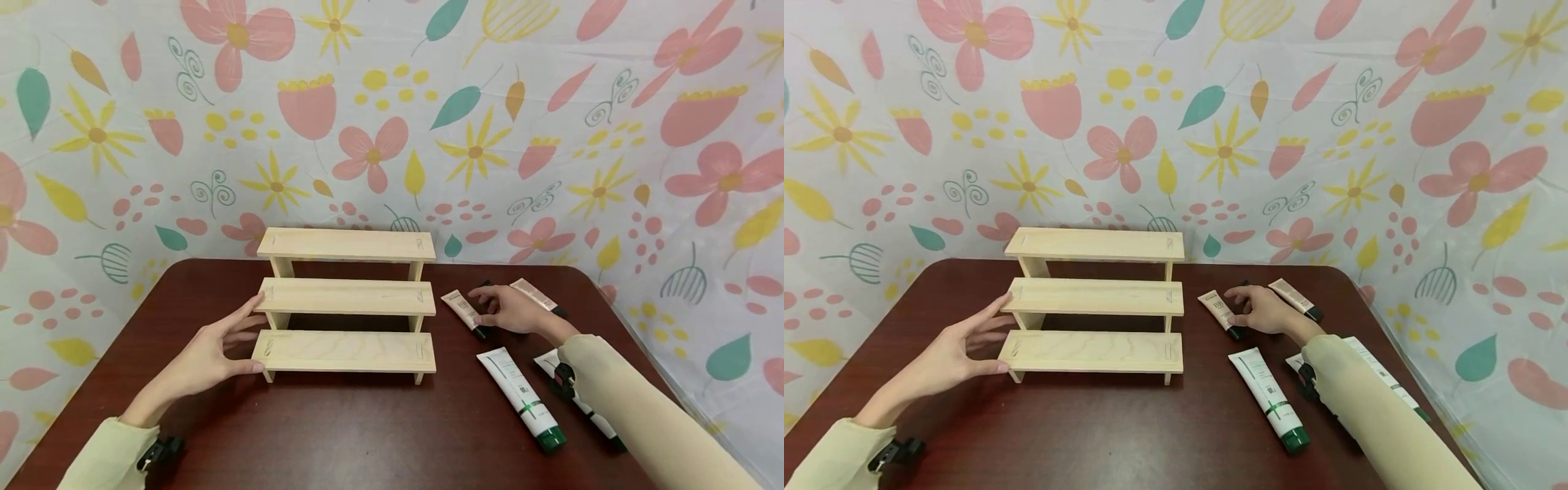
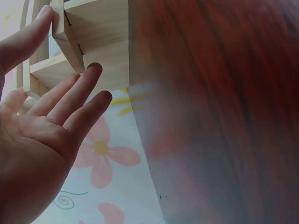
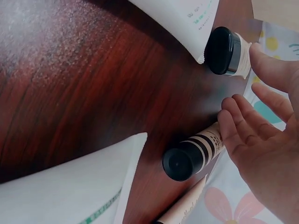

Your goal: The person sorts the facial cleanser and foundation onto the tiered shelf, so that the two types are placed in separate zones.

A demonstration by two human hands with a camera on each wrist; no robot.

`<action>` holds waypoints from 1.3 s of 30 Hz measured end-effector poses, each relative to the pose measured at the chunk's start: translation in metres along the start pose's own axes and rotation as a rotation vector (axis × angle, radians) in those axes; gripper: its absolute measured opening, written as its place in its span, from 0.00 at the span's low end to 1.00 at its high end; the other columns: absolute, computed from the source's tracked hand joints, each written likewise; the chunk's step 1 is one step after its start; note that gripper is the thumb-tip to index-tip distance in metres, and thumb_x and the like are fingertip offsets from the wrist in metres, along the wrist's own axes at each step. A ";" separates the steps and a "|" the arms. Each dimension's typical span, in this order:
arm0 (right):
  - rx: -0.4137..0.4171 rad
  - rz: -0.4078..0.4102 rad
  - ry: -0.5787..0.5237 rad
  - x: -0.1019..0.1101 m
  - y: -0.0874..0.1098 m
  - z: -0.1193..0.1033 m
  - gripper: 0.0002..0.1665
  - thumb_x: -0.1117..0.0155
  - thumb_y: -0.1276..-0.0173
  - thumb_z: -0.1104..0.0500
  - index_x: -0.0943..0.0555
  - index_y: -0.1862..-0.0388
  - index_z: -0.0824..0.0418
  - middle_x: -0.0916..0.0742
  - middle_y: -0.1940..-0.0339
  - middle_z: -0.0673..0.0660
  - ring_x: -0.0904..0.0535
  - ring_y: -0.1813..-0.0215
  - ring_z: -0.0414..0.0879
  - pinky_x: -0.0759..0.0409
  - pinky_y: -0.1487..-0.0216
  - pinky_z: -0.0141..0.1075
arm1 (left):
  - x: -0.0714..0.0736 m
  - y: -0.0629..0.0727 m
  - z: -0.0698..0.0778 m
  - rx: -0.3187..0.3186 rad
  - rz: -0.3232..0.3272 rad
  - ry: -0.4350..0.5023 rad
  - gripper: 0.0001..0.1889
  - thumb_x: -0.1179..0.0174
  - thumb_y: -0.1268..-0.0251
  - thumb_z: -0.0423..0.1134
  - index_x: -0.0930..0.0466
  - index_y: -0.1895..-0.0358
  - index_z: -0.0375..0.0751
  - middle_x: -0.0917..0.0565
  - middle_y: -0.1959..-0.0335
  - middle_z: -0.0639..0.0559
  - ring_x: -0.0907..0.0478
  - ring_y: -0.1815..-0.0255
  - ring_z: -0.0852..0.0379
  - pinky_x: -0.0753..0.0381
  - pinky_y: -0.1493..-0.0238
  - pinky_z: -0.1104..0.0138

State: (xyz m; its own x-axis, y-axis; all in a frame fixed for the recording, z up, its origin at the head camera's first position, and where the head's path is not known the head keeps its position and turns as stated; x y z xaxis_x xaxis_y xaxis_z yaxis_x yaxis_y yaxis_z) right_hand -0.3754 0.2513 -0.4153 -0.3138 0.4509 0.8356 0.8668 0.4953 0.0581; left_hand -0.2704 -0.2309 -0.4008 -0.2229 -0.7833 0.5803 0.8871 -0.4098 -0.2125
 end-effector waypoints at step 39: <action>-0.035 -0.136 -0.139 -0.014 -0.014 0.009 0.28 0.26 0.30 0.64 0.21 0.36 0.79 0.14 0.60 0.60 0.19 0.64 0.48 0.21 0.65 0.37 | 0.005 0.002 -0.002 -0.024 0.002 0.018 0.57 0.19 0.44 0.32 0.46 0.13 0.51 0.17 0.35 0.38 0.16 0.39 0.41 0.18 0.41 0.65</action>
State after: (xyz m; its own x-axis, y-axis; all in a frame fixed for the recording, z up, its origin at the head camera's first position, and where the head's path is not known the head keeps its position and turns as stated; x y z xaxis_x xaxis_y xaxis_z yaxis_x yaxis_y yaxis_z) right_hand -0.3866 0.2441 -0.4327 -0.4774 0.4813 0.7351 0.8249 0.5337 0.1863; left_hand -0.2706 -0.2370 -0.3997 -0.2290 -0.7924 0.5654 0.8776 -0.4194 -0.2324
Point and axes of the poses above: each hand's wrist, its own y-axis away from the middle knuckle, its own x-axis out of the back of the hand, z = x × y, the point moved 10 cm from there along -y, towards the middle knuckle
